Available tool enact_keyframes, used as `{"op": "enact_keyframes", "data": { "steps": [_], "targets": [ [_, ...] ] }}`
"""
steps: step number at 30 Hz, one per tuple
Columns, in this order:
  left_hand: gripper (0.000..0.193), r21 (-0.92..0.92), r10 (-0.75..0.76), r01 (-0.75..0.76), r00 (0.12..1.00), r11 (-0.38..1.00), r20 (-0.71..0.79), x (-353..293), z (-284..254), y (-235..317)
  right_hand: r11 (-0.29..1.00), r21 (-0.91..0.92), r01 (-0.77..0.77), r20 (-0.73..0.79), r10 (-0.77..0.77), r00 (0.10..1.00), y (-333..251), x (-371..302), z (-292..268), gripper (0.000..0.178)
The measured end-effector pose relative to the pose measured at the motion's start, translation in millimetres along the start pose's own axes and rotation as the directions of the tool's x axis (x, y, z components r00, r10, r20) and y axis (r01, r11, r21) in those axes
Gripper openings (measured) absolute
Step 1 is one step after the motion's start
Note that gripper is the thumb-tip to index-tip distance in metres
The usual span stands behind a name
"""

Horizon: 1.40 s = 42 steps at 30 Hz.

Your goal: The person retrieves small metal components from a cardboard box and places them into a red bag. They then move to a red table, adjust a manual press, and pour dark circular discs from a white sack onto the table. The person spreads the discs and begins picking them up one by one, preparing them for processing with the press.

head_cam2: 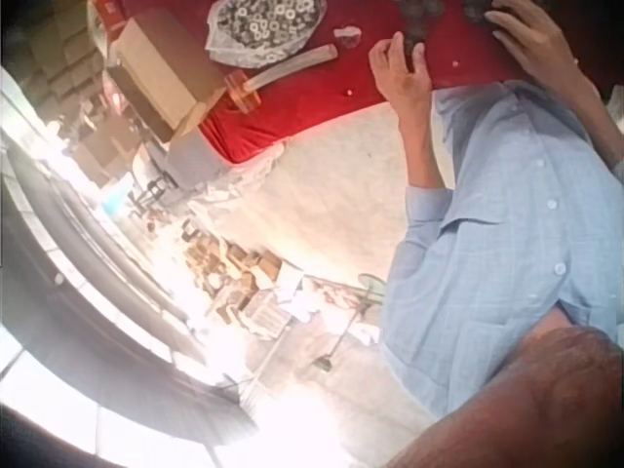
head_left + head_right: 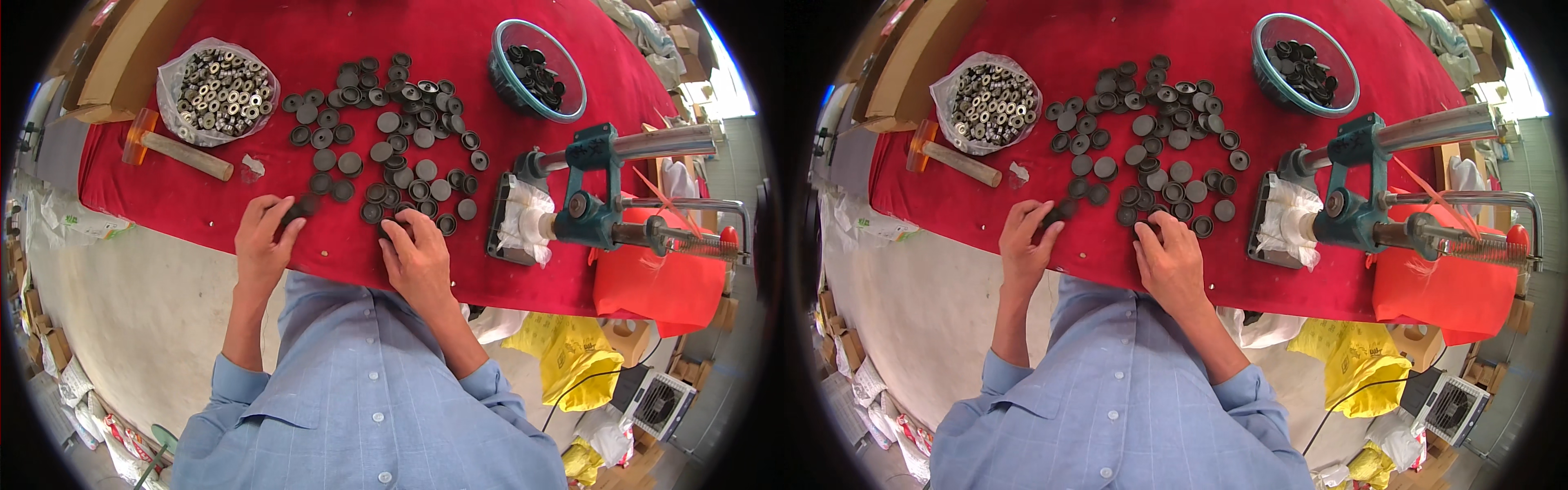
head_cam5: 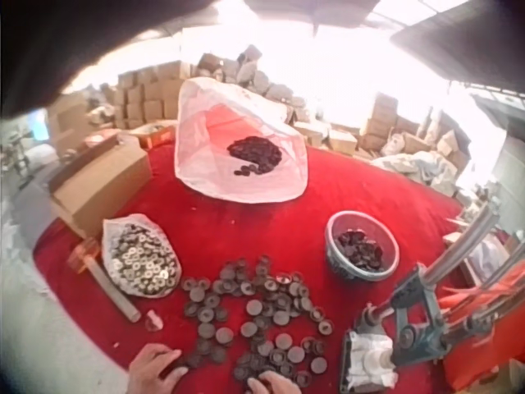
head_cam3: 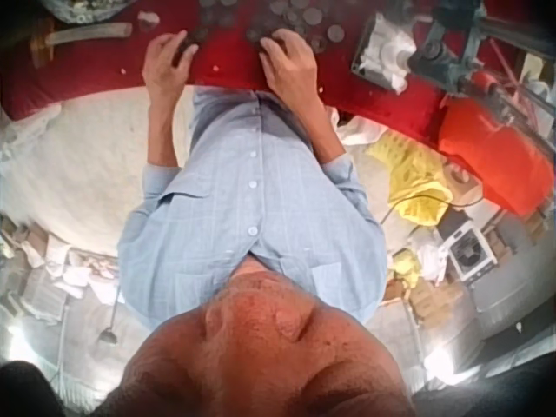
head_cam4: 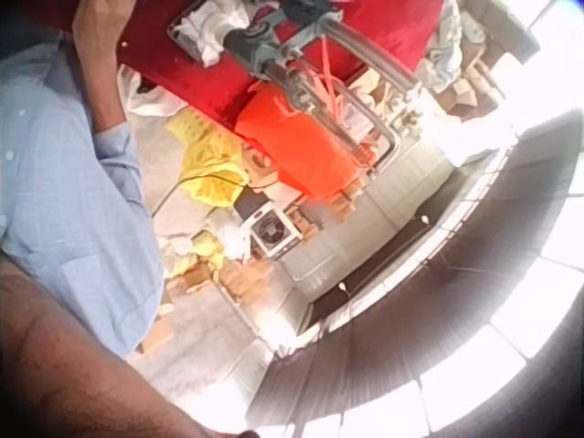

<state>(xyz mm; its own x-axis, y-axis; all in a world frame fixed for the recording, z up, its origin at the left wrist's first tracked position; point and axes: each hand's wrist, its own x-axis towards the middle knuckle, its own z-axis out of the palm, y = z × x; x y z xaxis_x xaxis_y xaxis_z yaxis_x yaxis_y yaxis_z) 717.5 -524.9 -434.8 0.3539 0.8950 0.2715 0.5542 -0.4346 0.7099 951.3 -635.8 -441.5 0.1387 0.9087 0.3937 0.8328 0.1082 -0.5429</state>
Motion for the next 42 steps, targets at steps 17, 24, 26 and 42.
{"op": "enact_keyframes", "data": {
  "steps": [17, 24, 26, 42],
  "targets": [
    [0.044, 0.168, 0.284, -0.302, 0.951, 0.938, 0.122, 70, 39, 37, 0.983, -0.183, 0.024, -0.098, -0.042, 0.994, 14, 85, 1, 0.04],
    [0.045, 0.068, 0.323, -0.339, 0.929, 0.938, 0.181, 83, 56, 19, 0.968, -0.22, 0.121, -0.032, -0.132, 0.991, 23, 102, 33, 0.018],
    [0.044, -0.091, 0.169, -0.152, 0.96, 0.984, 0.225, 80, 51, 21, 0.978, -0.174, 0.115, -0.058, -0.127, 0.99, 25, 101, 32, 0.023],
    [0.029, 0.163, -0.008, 0.014, 0.999, 0.987, -0.038, 83, 2, -27, 0.964, -0.076, -0.253, -0.154, 0.239, 0.959, 81, 93, -36, 0.022]
  ]
}}
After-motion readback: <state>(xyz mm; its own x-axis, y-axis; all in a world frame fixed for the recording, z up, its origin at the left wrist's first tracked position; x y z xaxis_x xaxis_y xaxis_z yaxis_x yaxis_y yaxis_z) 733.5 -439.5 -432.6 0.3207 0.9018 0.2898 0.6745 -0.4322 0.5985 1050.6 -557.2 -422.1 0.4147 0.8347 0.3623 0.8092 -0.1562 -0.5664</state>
